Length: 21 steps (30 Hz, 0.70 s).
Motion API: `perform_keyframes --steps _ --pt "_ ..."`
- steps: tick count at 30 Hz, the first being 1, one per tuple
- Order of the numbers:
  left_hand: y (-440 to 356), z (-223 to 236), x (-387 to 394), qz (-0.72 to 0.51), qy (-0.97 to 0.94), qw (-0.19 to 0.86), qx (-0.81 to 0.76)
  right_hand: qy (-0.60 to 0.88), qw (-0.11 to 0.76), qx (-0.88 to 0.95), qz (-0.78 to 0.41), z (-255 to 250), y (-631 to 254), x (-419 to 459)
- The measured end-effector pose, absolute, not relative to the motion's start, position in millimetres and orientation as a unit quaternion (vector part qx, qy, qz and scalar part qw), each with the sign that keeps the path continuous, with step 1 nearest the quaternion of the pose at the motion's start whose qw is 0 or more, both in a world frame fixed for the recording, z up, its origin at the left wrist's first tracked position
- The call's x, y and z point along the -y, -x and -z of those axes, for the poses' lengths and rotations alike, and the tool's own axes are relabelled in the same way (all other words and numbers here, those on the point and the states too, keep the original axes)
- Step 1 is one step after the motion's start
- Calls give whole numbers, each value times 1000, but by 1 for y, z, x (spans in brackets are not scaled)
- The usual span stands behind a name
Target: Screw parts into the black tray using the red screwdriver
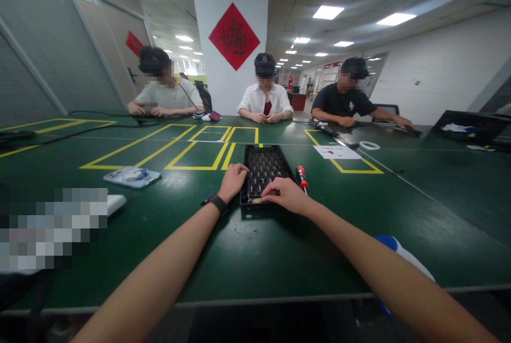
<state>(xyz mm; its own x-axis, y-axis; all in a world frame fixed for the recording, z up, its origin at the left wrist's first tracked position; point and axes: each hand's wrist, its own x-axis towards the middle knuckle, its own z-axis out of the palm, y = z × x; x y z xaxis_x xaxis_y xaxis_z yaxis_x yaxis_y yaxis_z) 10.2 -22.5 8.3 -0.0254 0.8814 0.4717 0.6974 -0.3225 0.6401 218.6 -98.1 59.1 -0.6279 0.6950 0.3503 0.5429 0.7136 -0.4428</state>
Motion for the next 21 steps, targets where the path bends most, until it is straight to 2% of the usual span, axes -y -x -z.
perform_keyframes --steps 21 --pt "-10 -8 21 -427 -691 100 -575 352 256 889 -141 -56 -219 95"
